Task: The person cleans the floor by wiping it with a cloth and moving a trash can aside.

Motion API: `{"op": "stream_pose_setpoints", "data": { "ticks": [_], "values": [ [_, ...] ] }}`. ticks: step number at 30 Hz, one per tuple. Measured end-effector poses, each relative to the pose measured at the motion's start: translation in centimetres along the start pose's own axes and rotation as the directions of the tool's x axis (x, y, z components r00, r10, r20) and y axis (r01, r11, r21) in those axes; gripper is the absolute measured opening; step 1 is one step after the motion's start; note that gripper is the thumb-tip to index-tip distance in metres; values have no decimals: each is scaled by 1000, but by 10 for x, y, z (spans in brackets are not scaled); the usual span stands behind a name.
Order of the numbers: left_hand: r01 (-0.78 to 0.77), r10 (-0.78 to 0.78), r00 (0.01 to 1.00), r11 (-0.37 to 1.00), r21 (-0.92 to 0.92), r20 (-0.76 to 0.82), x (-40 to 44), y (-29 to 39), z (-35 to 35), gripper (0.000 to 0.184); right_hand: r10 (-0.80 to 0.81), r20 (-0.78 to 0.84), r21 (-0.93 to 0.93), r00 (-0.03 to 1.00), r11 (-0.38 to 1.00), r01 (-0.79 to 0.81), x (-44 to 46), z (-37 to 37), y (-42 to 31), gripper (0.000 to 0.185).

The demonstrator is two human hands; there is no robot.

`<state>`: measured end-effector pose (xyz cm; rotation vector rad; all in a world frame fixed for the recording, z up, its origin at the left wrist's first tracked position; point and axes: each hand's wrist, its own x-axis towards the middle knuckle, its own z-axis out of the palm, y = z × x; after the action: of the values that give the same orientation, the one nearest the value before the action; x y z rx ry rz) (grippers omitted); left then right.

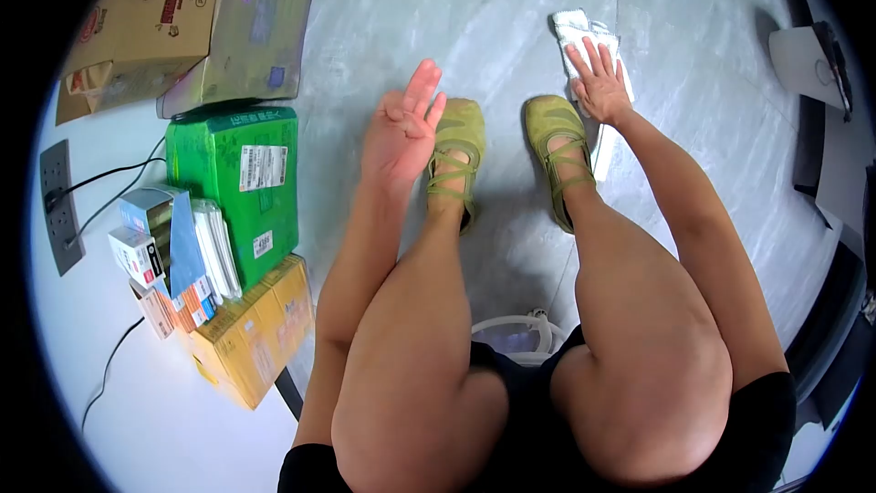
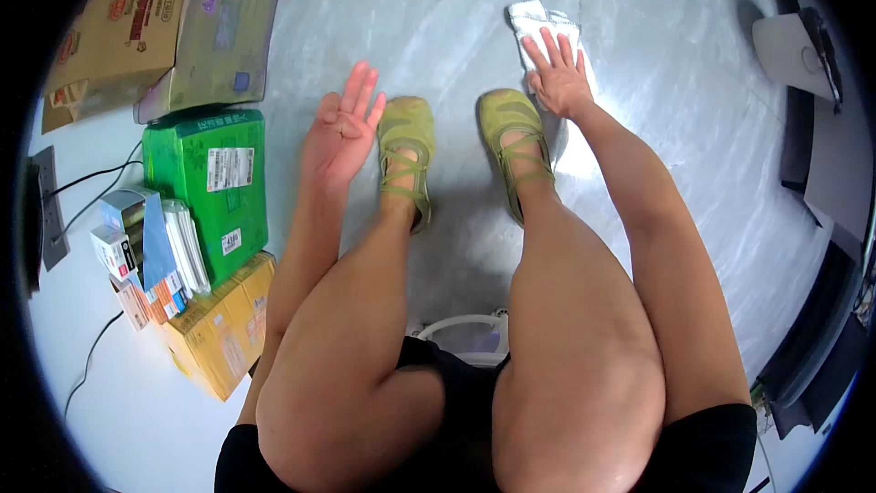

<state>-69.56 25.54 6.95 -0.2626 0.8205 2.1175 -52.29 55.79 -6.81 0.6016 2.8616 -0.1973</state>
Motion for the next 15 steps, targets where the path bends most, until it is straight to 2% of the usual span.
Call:
{"op": "stream_pose_setpoints", "data": {
  "ticks": [6, 8, 10, 13, 15],
  "values": [
    [-12, 7, 997, 998, -69, -73, -5, -3, 7, 34, -26, -62, -6, 998, 1000, 26, -7, 6, 1, 61],
    [-10, 3, 999, 991, -134, -51, -3, -7, 1, 33, -31, -68, 0, 997, 1000, 31, -12, 6, 0, 61],
    [17, -5, 999, 974, -225, 51, 0, -6, -4, 34, -20, -35, -3, 999, 1000, 20, -13, 2, -2, 61],
    [-28, 19, 998, 989, -145, -57, 2, -8, 10, 35, -12, -10, -10, 1000, 1000, 12, -13, -2, -2, 61],
    [-7, 5, 1000, 992, -128, -17, 6, -9, 8, 36, -13, 3, -12, 1000, 1000, 13, -12, -4, -3, 61]
  ]
}}
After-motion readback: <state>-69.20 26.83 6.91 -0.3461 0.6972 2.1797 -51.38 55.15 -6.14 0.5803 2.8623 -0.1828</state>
